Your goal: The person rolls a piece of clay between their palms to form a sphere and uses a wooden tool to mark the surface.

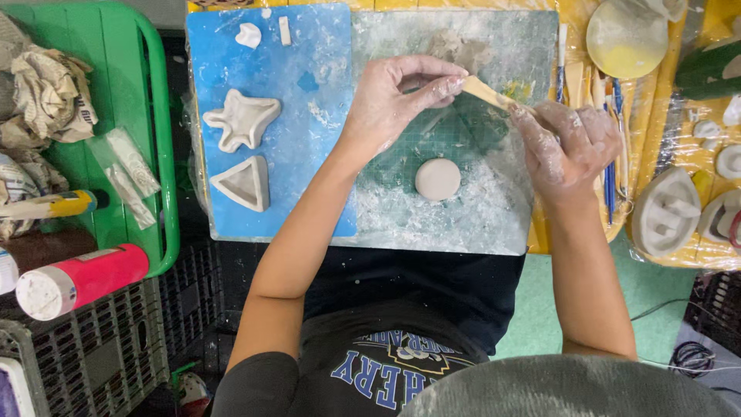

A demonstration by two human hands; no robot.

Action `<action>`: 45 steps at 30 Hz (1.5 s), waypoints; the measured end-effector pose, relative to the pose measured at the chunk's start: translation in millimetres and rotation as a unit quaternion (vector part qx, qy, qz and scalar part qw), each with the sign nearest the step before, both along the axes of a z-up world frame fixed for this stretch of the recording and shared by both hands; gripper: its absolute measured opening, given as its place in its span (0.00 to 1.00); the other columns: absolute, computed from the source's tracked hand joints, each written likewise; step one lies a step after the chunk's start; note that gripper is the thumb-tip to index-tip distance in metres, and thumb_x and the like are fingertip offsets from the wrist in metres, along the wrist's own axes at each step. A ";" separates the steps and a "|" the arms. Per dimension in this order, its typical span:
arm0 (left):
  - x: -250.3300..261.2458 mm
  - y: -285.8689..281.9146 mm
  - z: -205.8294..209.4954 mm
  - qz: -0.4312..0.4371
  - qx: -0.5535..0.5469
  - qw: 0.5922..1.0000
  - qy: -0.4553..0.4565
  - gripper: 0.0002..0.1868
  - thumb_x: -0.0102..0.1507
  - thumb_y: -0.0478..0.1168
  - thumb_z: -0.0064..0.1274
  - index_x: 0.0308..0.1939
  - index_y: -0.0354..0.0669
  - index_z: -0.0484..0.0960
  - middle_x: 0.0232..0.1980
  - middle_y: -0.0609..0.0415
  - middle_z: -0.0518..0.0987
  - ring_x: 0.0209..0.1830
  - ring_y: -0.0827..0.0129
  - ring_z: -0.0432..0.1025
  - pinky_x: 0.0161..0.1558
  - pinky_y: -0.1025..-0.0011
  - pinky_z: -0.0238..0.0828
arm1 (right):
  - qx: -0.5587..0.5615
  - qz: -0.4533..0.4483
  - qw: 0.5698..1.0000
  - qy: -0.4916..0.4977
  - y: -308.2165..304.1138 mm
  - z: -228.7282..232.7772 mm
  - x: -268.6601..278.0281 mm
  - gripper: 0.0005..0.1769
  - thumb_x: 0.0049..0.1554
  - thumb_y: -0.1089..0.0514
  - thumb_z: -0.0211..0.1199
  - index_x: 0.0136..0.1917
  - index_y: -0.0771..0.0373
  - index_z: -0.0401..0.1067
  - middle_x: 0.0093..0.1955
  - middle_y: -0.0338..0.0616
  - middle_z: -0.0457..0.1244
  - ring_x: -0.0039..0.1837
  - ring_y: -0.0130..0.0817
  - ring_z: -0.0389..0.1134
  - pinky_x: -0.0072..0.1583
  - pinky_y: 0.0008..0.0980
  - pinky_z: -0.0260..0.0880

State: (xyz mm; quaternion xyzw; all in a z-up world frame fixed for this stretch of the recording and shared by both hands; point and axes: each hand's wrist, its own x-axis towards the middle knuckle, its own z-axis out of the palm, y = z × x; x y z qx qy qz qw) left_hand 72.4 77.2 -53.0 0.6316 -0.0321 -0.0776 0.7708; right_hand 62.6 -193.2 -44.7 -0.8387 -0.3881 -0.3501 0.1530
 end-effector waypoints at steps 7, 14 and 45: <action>1.0 10.6 4.7 0.195 0.208 0.940 -0.187 0.09 0.66 0.36 0.62 0.51 0.44 0.88 0.50 0.55 0.87 0.54 0.68 0.80 0.61 0.67 0.76 | 0.069 -0.061 0.995 0.040 -8.1 -15.6 0.3 0.12 0.66 0.71 0.69 0.59 0.57 0.75 0.52 0.44 0.68 0.52 0.42 0.69 0.50 0.39 0.64; 4.5 3.9 -17.6 0.149 0.400 0.852 -0.303 0.16 0.69 0.41 0.59 0.62 0.59 0.83 0.57 0.62 0.86 0.69 0.69 0.70 0.76 0.62 0.63 | 0.138 -0.057 0.980 0.128 -5.6 -13.9 -2.5 0.08 0.68 0.72 0.68 0.57 0.63 0.74 0.50 0.49 0.67 0.53 0.47 0.68 0.54 0.43 0.66; -40.9 -25.3 -26.1 0.113 0.673 0.685 -0.256 0.37 0.71 0.46 0.47 0.81 0.35 0.56 0.87 0.50 0.43 0.88 0.61 0.33 0.86 0.49 0.23 | 0.206 0.001 0.952 0.228 -2.6 -8.3 -8.3 0.12 0.66 0.78 0.57 0.60 0.69 0.70 0.55 0.54 0.65 0.58 0.47 0.68 0.59 0.40 0.73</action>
